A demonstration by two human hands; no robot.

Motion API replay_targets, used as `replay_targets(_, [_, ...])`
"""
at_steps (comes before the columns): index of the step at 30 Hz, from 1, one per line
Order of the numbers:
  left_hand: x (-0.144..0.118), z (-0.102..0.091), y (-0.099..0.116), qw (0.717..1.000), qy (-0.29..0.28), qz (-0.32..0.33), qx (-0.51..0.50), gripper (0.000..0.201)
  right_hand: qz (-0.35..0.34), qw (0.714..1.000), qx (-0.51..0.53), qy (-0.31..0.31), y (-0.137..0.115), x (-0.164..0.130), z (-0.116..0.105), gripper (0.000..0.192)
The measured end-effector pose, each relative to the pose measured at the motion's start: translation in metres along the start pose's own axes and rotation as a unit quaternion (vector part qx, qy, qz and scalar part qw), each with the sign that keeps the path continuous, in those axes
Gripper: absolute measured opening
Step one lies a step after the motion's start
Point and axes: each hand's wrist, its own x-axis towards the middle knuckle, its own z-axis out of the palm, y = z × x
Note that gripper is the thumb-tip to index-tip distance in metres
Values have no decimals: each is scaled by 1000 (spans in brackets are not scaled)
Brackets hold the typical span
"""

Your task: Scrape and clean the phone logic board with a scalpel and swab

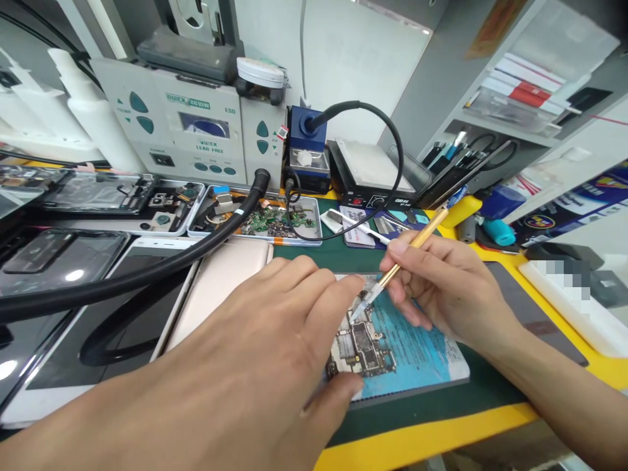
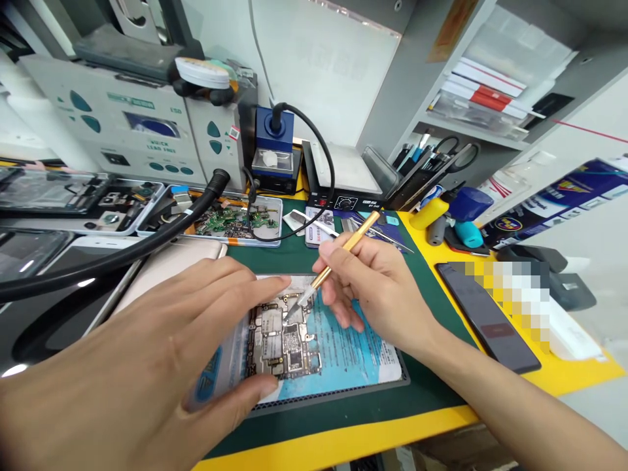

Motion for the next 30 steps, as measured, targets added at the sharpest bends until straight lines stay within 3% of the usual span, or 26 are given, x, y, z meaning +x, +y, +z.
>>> replay_targets(10, [-1, -1, -1, 1000, 4, 14, -6, 46, 3, 1000, -24, -5, 0, -2, -2, 29])
replay_targets(19, [3, -2, 2, 1000, 1, 3, -22, 33, 8, 998, -61, 0, -2, -3, -1, 33])
replay_targets(30, [5, -2, 4, 1000, 13, 0, -9, 36, 1, 991, -122, 63, 6, -18, 3, 39])
